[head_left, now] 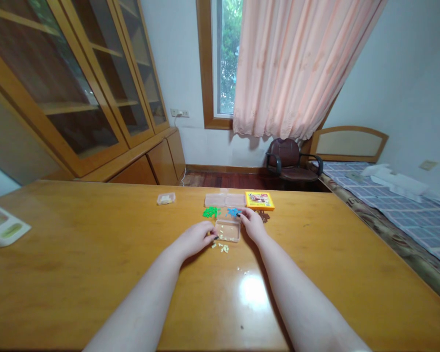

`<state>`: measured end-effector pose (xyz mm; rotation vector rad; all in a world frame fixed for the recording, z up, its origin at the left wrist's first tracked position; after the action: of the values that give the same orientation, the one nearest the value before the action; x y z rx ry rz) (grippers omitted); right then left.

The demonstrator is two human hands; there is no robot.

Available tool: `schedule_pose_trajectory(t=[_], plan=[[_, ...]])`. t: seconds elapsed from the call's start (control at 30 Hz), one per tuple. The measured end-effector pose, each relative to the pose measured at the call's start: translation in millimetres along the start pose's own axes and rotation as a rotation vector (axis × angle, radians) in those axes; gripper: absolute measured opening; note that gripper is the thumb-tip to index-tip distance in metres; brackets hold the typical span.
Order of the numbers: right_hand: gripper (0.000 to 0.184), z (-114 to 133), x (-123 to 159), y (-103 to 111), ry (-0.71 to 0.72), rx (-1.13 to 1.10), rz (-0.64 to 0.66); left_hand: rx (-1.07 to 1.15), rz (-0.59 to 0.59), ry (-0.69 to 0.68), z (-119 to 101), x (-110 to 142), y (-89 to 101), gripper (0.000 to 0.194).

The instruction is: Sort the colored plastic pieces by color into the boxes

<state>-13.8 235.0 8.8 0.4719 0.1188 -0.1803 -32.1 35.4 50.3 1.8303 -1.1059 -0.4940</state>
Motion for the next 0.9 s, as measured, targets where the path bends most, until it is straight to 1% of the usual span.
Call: schedule_pose_trajectory(t=[0.07, 0.13, 0.23, 0.27, 0.3, 0.33, 0.37, 0.43, 0.5, 0.57, 0.6, 0.67, 0.77, 0.9], plan=[[0.030, -1.0, -1.0, -3.4, 0.006, -0.016, 0.026, 0.040, -0.136, -0.035, -5.4, -1.4, 4.3, 0.016], [0.033, 0.4, 0.0, -1.0, 0.002, -0.006, 0.002, 0.057, -0.217, -0.046, -6.1, -4.1, 3.8, 0.018], [0.034, 12.5, 7.1, 12.3, 0.035, 0.052, -0.120, 0.056, -0.233, -0.025, 1.5, -8.9, -1.1, 0.017], [0.033, 19.5, 10.7, 15.9, 0.066, 0.075, -0.151, 0.053, -0.232, -0.017, 5.3, -9.5, -1.5, 0.018], [0.030, 27.6, 14.4, 17.2, 0.106, 0.095, -0.155, 0.051, -0.235, -0.008, 9.3, -9.3, -0.8, 0.018], [0.027, 35.9, 17.8, 15.3, 0.145, 0.118, -0.122, 0.046, -0.237, -0.001, 12.9, -8.3, 0.9, 0.019], [0.024, 43.8, 21.0, 10.5, 0.176, 0.146, -0.061, 0.039, -0.235, 0.006, 16.0, -6.8, 3.0, 0.019], [0.022, 58.0, 27.8, -7.6, 0.221, 0.215, 0.146, 0.017, -0.199, 0.015, 19.8, -3.6, 6.3, 0.017], [0.021, 68.9, 36.6, -27.3, 0.243, 0.334, 0.343, -0.016, -0.106, 0.019, 20.5, -1.2, 5.7, 0.014], [0.020, 78.0, 44.8, -40.9, 0.270, 0.472, 0.455, -0.046, 0.018, 0.021, 19.1, 0.1, 0.8, 0.012], [0.020, 81.5, 48.0, -45.8, 0.281, 0.539, 0.491, -0.056, 0.069, 0.024, 18.1, 0.6, -2.1, 0.012], [0.022, 85.1, 52.1, -53.0, 0.281, 0.667, 0.552, -0.065, 0.133, 0.033, 15.9, 0.9, -7.1, 0.013], [0.027, 82.9, 53.3, -58.8, 0.223, 0.822, 0.602, -0.069, 0.182, 0.063, 14.8, -0.1, -13.8, 0.013], [0.032, 78.9, 51.8, -64.7, 0.171, 0.945, 0.618, -0.097, 0.213, 0.099, 16.8, -1.0, -19.2, 0.011]])
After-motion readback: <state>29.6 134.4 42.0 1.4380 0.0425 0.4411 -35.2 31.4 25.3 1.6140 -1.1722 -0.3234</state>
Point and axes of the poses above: each hand's wrist, its own x-axis away from the middle knuckle, its own y-axis out of the back of the hand, z = x × y, the point moved 7 cm from there along -x, towards the middle knuckle, and after that the axes turned 13 degrees about z, right-handed, at the moved point
